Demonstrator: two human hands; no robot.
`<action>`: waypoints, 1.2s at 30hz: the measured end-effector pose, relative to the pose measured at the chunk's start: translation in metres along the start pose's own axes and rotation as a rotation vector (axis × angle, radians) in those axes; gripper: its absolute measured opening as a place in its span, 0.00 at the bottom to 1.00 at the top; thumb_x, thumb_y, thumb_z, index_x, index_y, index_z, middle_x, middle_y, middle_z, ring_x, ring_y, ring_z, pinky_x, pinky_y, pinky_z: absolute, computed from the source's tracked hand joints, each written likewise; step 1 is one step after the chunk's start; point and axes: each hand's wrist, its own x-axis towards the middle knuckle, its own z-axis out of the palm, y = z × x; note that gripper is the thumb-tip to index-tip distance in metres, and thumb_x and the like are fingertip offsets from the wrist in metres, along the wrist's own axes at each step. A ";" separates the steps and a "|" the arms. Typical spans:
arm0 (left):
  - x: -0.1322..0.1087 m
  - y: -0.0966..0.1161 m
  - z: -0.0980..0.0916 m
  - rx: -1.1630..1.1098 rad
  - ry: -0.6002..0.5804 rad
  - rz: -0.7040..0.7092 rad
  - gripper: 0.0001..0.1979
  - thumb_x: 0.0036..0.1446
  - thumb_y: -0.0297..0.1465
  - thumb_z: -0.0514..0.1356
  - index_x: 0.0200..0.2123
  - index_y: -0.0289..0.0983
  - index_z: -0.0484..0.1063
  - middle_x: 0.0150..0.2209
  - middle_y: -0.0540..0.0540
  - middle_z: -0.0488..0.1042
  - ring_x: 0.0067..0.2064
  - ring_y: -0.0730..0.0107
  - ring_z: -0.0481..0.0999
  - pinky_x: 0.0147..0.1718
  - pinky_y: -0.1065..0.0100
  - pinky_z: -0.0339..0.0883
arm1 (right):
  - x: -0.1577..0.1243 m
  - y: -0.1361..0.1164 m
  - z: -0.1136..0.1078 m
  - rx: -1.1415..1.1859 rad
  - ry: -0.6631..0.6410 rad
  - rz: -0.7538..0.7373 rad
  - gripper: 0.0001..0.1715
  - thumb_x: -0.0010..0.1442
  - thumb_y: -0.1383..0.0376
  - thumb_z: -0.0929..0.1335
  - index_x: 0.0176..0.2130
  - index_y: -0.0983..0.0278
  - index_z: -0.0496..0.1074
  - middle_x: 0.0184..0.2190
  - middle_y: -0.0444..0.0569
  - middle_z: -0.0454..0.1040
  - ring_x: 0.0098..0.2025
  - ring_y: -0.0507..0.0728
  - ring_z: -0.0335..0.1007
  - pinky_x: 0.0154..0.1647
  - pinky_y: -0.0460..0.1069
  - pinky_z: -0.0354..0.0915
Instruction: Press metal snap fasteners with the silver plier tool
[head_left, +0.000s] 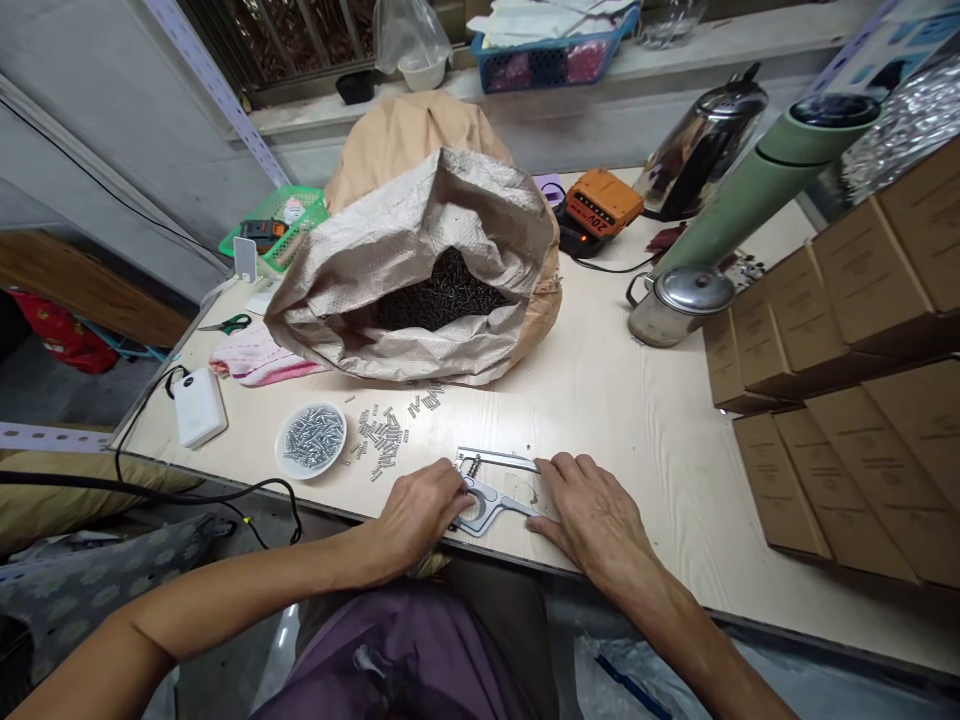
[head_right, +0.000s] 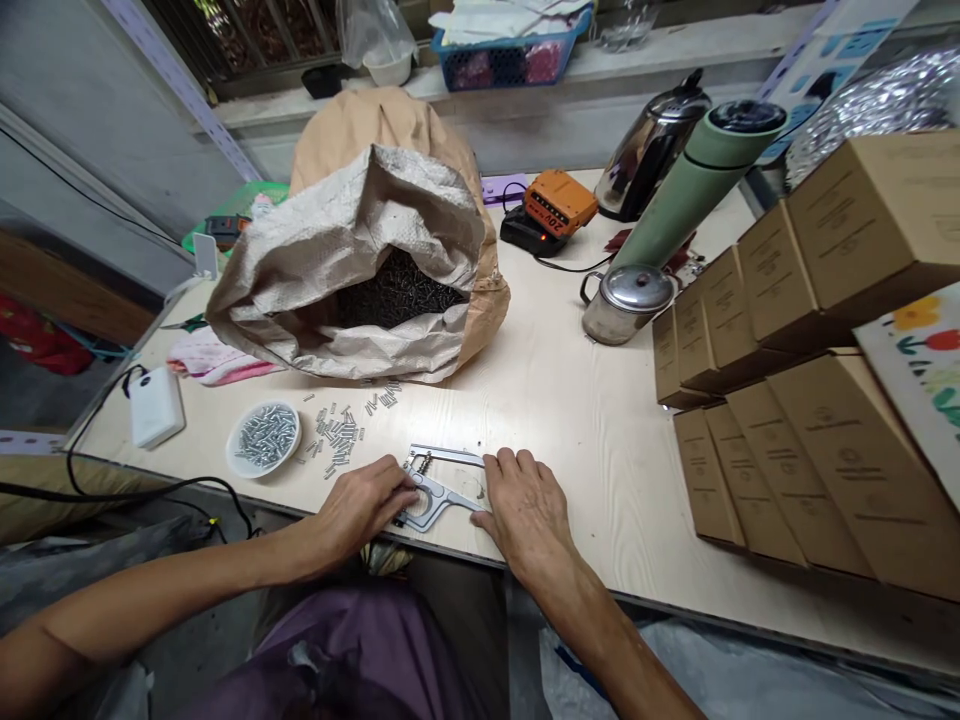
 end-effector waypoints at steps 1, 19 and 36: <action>0.002 0.006 0.001 0.060 0.039 0.097 0.11 0.61 0.36 0.54 0.41 0.36 0.69 0.42 0.43 0.72 0.43 0.63 0.70 0.40 0.66 0.64 | -0.002 -0.002 -0.001 -0.002 0.005 0.008 0.19 0.48 0.60 0.72 0.39 0.63 0.67 0.34 0.49 0.69 0.37 0.56 0.62 0.35 0.50 0.58; 0.042 0.032 0.017 0.360 -0.004 0.507 0.16 0.58 0.35 0.57 0.44 0.30 0.62 0.41 0.40 0.66 0.44 0.59 0.64 0.39 0.63 0.62 | -0.020 -0.022 0.006 -0.082 0.034 0.131 0.22 0.51 0.65 0.71 0.46 0.63 0.65 0.35 0.49 0.71 0.37 0.57 0.65 0.32 0.49 0.60; 0.038 0.034 0.019 0.365 -0.095 0.557 0.09 0.52 0.20 0.55 0.37 0.35 0.65 0.38 0.44 0.68 0.43 0.61 0.64 0.39 0.62 0.58 | -0.019 -0.021 0.007 -0.006 0.072 0.066 0.13 0.57 0.75 0.61 0.24 0.63 0.64 0.21 0.44 0.64 0.26 0.52 0.59 0.29 0.48 0.52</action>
